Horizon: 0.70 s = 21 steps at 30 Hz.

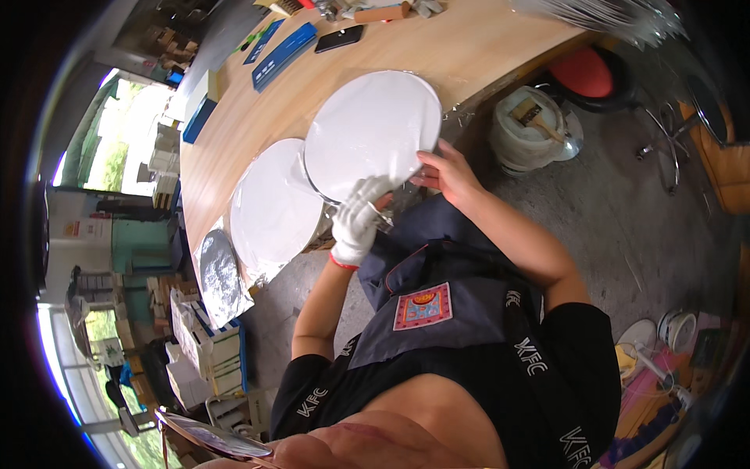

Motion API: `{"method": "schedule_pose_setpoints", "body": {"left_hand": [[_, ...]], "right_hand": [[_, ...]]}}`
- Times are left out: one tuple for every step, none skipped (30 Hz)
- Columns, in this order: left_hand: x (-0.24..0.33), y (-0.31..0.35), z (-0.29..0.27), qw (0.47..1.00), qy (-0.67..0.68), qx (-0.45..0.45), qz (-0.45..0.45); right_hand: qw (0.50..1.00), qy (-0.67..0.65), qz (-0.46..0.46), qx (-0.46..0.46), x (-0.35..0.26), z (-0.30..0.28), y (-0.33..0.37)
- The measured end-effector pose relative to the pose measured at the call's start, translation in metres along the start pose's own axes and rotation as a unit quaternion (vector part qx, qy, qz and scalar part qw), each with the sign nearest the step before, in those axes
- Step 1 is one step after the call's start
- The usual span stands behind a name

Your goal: The person wraps round white and black discs in plastic film by hand. They place each disc onto a sheet of film, fold the edges over, and smooth the plastic across the surface before setting the item aside.

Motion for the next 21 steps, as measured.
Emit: {"method": "schedule_pose_setpoints", "body": {"left_hand": [[0.01,-0.004,-0.005,0.998,0.051,0.004,0.043],[0.02,-0.008,-0.006,0.998,0.043,0.013,0.045],[0.032,-0.012,-0.007,0.998,0.034,0.021,0.046],[0.04,-0.018,-0.008,0.997,0.04,0.033,0.066],[0.045,-0.026,-0.006,0.994,0.048,0.045,0.086],[0.048,-0.035,-0.004,0.993,0.046,0.069,0.083],[0.053,-0.044,-0.002,0.99,0.058,0.092,0.093],[0.053,-0.052,0.003,0.986,0.075,0.098,0.113],[0.054,-0.059,0.004,0.981,0.093,0.104,0.134],[0.057,-0.067,0.0,0.975,0.13,0.095,0.151],[0.046,-0.059,0.005,0.976,0.15,0.087,0.128],[0.038,-0.051,0.006,0.982,0.13,0.105,0.093],[0.03,-0.041,0.008,0.984,0.116,0.123,0.062],[0.014,-0.023,0.014,0.986,0.081,0.143,0.013],[0.0,-0.008,0.017,0.985,0.065,0.155,-0.039],[-0.016,0.008,0.018,0.975,0.077,0.185,-0.095],[-0.038,0.028,0.025,0.952,0.095,0.204,-0.206],[-0.047,0.035,0.022,0.936,0.101,0.236,-0.24],[-0.057,0.042,0.017,0.918,0.104,0.266,-0.277],[-0.058,0.038,0.019,0.934,0.082,0.226,-0.265],[-0.06,0.039,0.018,0.946,0.05,0.191,-0.256]], "right_hand": [[1.0,0.001,-0.005,-0.028,-0.005,-0.001,0.005],[0.999,0.002,-0.027,-0.031,-0.013,-0.004,0.007],[0.998,0.003,-0.047,-0.035,-0.024,-0.006,0.01],[0.994,0.012,-0.09,-0.061,-0.043,-0.003,0.012],[0.987,0.021,-0.134,-0.085,-0.066,0.004,0.016],[0.982,0.044,-0.171,-0.07,-0.09,0.015,0.021],[0.974,0.065,-0.209,-0.055,-0.115,0.025,0.027],[0.949,0.13,-0.27,-0.101,-0.14,0.033,0.029],[0.913,0.193,-0.329,-0.147,-0.165,0.042,0.029],[0.872,0.276,-0.375,-0.154,-0.185,0.059,0.035],[0.823,0.353,-0.414,-0.162,-0.2,0.082,0.044],[0.767,0.426,-0.452,-0.162,-0.21,0.094,0.05],[0.647,0.581,-0.475,-0.133,-0.214,0.087,0.042],[0.534,0.656,-0.521,-0.115,-0.211,0.091,0.04],[0.409,0.719,-0.554,-0.093,-0.203,0.096,0.038],[0.341,0.74,-0.573,-0.088,-0.192,0.095,0.034],[0.27,0.76,-0.587,-0.078,-0.179,0.087,0.029],[0.262,0.756,-0.593,-0.09,-0.161,0.069,0.02],[0.251,0.779,-0.565,-0.101,-0.137,0.049,0.009],[0.265,0.822,-0.492,-0.113,-0.111,0.022,-0.002],[0.28,0.853,-0.419,-0.132,-0.09,0.003,-0.01]]}}
Point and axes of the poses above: each hand's wrist, its own y-axis away from the middle knuckle, its own z-axis out of the palm, x = y × z, the point moved 7 cm from there along -y, towards the middle knuckle, and after that the axes turned 8 degrees about -z, right-handed, at the moved point
